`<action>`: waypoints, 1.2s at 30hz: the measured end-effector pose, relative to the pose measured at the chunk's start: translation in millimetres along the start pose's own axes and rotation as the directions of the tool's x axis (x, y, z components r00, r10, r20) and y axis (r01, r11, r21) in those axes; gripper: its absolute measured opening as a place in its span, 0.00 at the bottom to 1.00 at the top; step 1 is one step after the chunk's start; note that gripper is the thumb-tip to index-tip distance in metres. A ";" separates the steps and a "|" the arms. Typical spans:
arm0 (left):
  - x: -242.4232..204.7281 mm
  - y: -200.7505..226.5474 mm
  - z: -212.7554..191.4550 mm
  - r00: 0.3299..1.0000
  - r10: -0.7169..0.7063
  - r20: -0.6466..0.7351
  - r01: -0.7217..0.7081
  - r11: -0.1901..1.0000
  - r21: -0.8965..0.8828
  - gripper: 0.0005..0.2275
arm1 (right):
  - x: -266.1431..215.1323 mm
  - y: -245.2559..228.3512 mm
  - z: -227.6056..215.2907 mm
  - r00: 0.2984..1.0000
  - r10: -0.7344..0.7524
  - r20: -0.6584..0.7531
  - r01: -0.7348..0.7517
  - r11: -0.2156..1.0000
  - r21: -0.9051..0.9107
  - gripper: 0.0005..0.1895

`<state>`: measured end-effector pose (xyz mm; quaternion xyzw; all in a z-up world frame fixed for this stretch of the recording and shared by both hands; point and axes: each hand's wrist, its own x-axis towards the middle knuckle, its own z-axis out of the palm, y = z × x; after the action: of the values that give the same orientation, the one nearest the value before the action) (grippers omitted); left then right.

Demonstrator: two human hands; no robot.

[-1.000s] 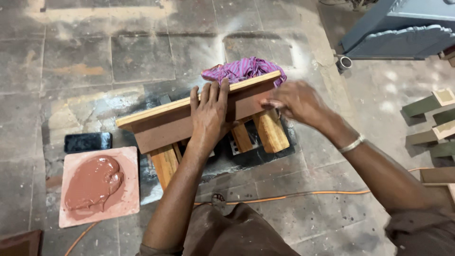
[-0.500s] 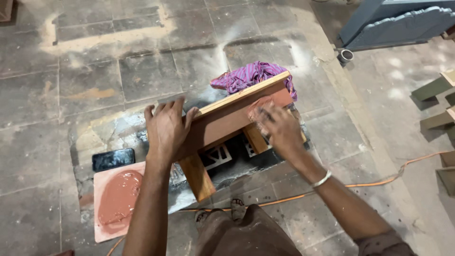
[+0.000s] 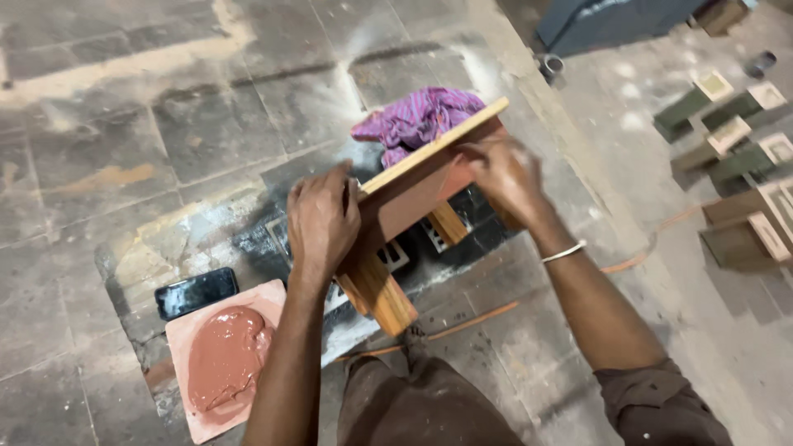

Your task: The person scoops a pink paste from a tray and applies it to the surfaces of a small wooden stool using a small rectangular card. They repeatedly smooth the paste over the legs and frame of the stool.

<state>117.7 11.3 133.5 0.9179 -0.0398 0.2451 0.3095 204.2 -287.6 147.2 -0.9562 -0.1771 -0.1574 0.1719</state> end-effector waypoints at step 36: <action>-48.6 -63.4 -6.4 0.911 -0.351 0.216 0.398 0.613 -0.682 0.30 | -70.1 -180.7 14.5 0.942 -0.244 0.231 0.236 0.970 0.065 0.14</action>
<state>86.6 62.3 80.0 0.7199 0.0517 0.1123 0.6830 74.5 -143.3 158.3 -0.9361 -0.3143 -0.0586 0.1465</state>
